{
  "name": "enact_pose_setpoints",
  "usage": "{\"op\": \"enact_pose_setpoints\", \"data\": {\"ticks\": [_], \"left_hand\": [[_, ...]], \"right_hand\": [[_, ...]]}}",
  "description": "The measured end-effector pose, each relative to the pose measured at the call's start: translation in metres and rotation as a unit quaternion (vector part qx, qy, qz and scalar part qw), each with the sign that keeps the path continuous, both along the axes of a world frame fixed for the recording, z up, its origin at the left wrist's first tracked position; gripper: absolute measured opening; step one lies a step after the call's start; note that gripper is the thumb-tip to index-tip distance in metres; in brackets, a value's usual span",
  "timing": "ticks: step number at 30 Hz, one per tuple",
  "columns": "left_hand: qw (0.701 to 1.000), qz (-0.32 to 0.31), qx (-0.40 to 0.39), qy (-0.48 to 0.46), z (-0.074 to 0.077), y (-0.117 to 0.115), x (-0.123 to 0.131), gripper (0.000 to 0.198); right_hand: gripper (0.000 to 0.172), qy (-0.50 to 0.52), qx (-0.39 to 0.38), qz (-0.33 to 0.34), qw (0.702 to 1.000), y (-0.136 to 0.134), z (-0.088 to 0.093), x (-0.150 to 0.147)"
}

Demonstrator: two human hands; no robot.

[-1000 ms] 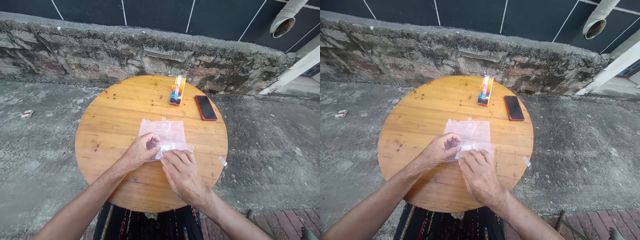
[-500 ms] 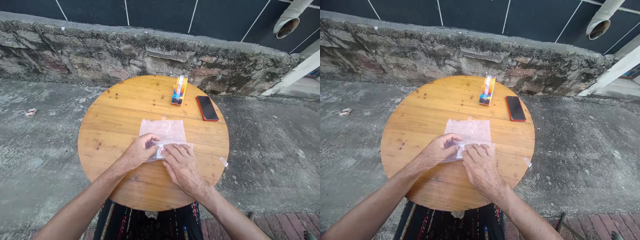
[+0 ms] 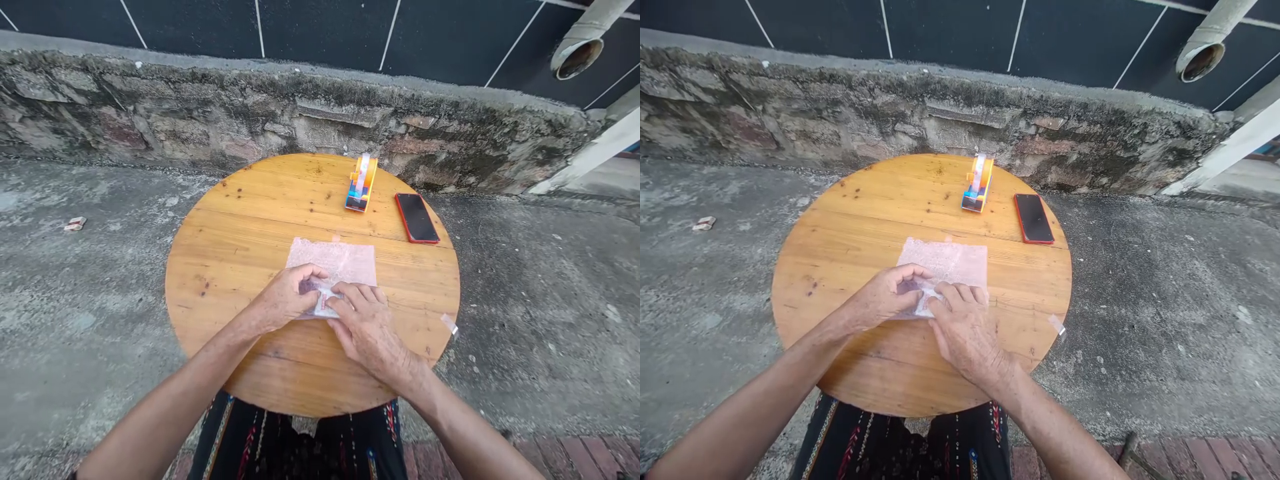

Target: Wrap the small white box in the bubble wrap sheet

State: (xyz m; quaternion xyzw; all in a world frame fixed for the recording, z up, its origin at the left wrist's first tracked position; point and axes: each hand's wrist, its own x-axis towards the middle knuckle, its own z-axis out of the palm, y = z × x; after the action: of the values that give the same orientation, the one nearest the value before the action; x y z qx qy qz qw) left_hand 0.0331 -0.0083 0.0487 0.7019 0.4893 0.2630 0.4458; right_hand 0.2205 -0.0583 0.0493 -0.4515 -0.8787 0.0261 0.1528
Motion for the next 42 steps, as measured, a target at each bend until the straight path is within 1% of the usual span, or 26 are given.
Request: {"op": "enact_pose_setpoints", "data": {"ticks": [4, 6, 7, 8, 9, 11, 13, 14, 15, 17, 18, 20, 22, 23, 26, 29, 33, 39, 42], "left_hand": [[0.999, -0.027, 0.002, 0.021, 0.001, 0.005, 0.0, 0.036], [0.999, -0.004, 0.025, 0.026, 0.006, 0.003, -0.004, 0.036], [0.998, 0.025, 0.043, 0.027, 0.009, 0.0, -0.008, 0.036], [0.995, 0.068, 0.065, 0.027, 0.011, -0.005, -0.014, 0.037], [0.989, 0.121, 0.084, 0.03, 0.012, -0.013, -0.02, 0.037], [0.969, 0.229, 0.087, 0.016, 0.011, -0.034, -0.034, 0.036], [0.947, 0.317, 0.032, -0.049, 0.004, -0.06, -0.043, 0.033], [0.937, 0.335, -0.026, -0.1, 0.0, -0.074, -0.045, 0.033], [0.924, 0.333, -0.101, -0.156, -0.004, -0.086, -0.045, 0.035], [0.878, 0.33, -0.228, -0.261, -0.01, -0.105, -0.038, 0.042], [0.853, 0.325, -0.274, -0.304, -0.011, -0.111, -0.033, 0.044], [0.807, 0.326, -0.332, -0.364, -0.01, -0.112, -0.023, 0.04], [0.778, 0.339, -0.357, -0.39, -0.006, -0.103, -0.015, 0.029], [0.772, 0.343, -0.361, -0.395, -0.005, -0.097, -0.012, 0.023], [0.779, 0.344, -0.358, -0.383, -0.004, -0.077, -0.009, 0.014], [0.805, 0.351, -0.351, -0.326, -0.008, -0.062, -0.008, 0.016], [0.833, 0.35, -0.337, -0.264, -0.01, -0.051, -0.005, 0.02], [0.869, 0.309, -0.331, -0.202, -0.003, -0.037, -0.003, 0.027], [0.884, 0.283, -0.33, -0.173, -0.004, -0.03, -0.005, 0.031]], "right_hand": [[0.025, -0.018, 0.009, 0.003, 1.0, -0.003, 0.001, -0.003], [0.024, -0.025, 0.014, 0.001, 1.0, -0.003, 0.003, -0.003], [0.025, -0.028, 0.016, 0.0, 0.999, -0.003, 0.003, -0.003], [0.026, -0.032, 0.017, -0.001, 0.999, -0.002, 0.004, -0.002], [0.027, -0.035, 0.019, 0.0, 0.999, -0.002, 0.004, -0.002], [0.029, -0.042, 0.02, 0.005, 0.999, -0.001, 0.005, -0.002], [0.03, -0.047, 0.023, 0.011, 0.999, 0.0, 0.005, -0.002], [0.029, -0.049, 0.024, 0.014, 0.998, 0.001, 0.005, -0.001], [0.029, -0.05, 0.025, 0.017, 0.998, 0.001, 0.006, -0.001], [0.029, -0.051, 0.025, 0.022, 0.998, 0.002, 0.006, -0.001], [0.029, -0.052, 0.025, 0.025, 0.998, 0.003, 0.007, 0.0], [0.03, -0.052, 0.028, 0.029, 0.998, 0.004, 0.008, 0.0], [0.031, -0.051, 0.032, 0.034, 0.998, 0.004, 0.008, 0.001], [0.031, -0.05, 0.034, 0.036, 0.998, 0.004, 0.008, 0.001], [0.032, -0.042, 0.04, 0.044, 0.997, 0.004, 0.007, 0.003], [0.032, -0.037, 0.047, 0.042, 0.997, 0.004, 0.005, 0.004], [0.03, -0.031, 0.05, 0.046, 0.997, 0.005, 0.004, 0.005], [0.026, -0.035, 0.044, 0.05, 0.997, 0.005, 0.003, 0.005], [0.026, -0.035, 0.045, 0.05, 0.997, 0.005, 0.004, 0.005]]}}
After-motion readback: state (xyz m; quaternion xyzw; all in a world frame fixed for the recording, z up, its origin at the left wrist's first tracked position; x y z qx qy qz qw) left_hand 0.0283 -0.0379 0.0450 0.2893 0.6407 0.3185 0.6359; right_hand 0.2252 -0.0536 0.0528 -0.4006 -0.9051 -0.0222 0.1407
